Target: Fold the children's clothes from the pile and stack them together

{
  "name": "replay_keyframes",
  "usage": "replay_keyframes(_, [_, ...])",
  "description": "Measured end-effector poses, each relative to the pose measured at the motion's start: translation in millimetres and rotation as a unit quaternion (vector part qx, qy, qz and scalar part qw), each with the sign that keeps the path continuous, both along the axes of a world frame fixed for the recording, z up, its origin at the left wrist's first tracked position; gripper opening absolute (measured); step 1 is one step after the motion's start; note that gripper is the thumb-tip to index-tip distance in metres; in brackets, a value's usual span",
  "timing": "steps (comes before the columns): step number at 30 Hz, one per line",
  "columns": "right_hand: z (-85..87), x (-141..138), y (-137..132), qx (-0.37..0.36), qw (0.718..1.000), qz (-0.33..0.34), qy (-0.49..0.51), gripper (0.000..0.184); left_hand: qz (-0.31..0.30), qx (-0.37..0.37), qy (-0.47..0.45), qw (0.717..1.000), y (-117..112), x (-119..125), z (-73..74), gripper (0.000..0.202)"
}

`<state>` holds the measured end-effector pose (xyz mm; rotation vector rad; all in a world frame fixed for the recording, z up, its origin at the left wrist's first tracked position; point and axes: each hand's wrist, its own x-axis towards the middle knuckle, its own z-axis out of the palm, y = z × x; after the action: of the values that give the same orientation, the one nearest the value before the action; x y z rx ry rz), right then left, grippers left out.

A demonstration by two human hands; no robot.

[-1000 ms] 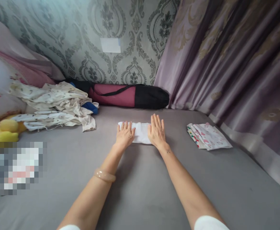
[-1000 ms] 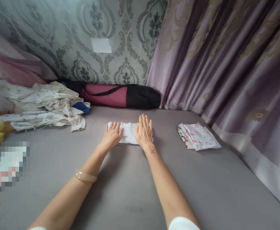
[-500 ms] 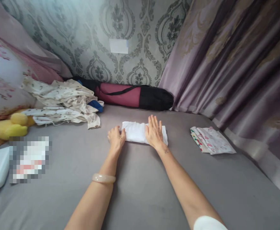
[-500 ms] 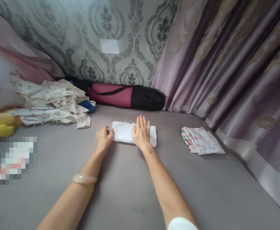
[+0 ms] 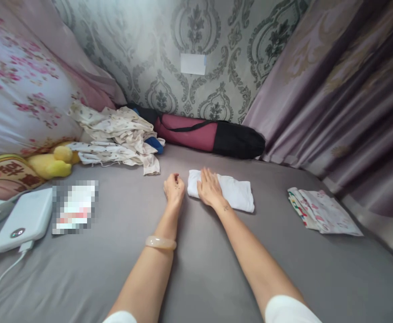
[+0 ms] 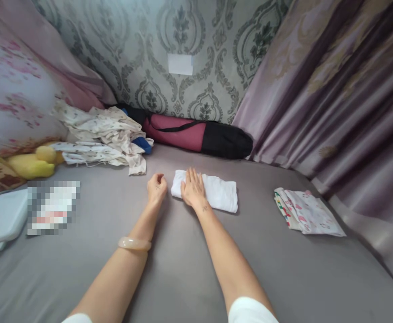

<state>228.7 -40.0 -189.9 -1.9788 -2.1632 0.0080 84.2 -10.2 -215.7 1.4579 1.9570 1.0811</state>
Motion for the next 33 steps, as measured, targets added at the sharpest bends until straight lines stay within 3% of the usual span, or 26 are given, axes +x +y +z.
replay_keyframes(3, [-9.9, -6, 7, -0.086, 0.996, 0.005, -0.001, 0.061, -0.003, 0.005, -0.02, 1.0, 2, -2, -1.2, 0.036])
replay_keyframes(5, [-7.0, -6, 10, -0.114, 0.993, 0.005, 0.005, 0.062, -0.004, 0.005, -0.028, 1.0, 3, -3, -0.9, 0.037])
replay_keyframes(7, [0.6, -10, 11, -0.095, 0.995, 0.0, 0.012, 0.062, -0.002, 0.001, -0.033, 0.999, 3, -3, 0.1, 0.037])
replay_keyframes(9, [5.7, -19, 12, -0.028, 1.0, -0.005, 0.014, 0.061, -0.002, -0.001, -0.034, 0.999, 2, -2, 1.3, 0.037])
replay_keyframes(11, [3.5, -31, 11, 0.004, 1.0, 0.006, 0.01, 0.061, -0.003, -0.002, -0.036, 0.999, 1, -2, 2.2, 0.038])
replay_keyframes(15, [-10.5, -45, 12, -0.089, 0.996, 0.026, 0.011, 0.063, -0.002, 0.003, -0.04, 0.999, 1, -2, 2.4, 0.039])
replay_keyframes(18, [-9.2, -37, 15, -0.11, 0.991, 0.055, 0.054, 0.062, -0.02, 0.011, -0.036, 0.999, 3, -1, 2.7, 0.039])
replay_keyframes(22, [3.5, -13, 9, -0.04, 0.993, 0.033, 0.105, 0.059, -0.098, 0.064, 0.012, 0.993, 3, 10, 3.6, 0.041])
replay_keyframes(24, [5.0, 1, -1, -0.015, 0.996, -0.001, 0.084, 0.059, -0.178, 0.107, 0.058, 0.977, -1, 22, 2.8, 0.044])
replay_keyframes(26, [1.7, 12, -11, -0.04, 0.997, -0.004, 0.06, 0.059, -0.26, 0.126, 0.117, 0.95, -8, 35, 1.0, 0.047])
replay_keyframes(29, [-5.9, 26, -21, -0.07, 0.996, 0.015, 0.048, 0.058, -0.321, 0.072, 0.197, 0.923, -16, 48, -2.4, 0.048])
replay_keyframes(33, [-9.1, 41, -25, -0.075, 0.996, 0.012, 0.053, 0.059, -0.332, 0.007, 0.258, 0.907, -19, 51, -3.4, 0.054])
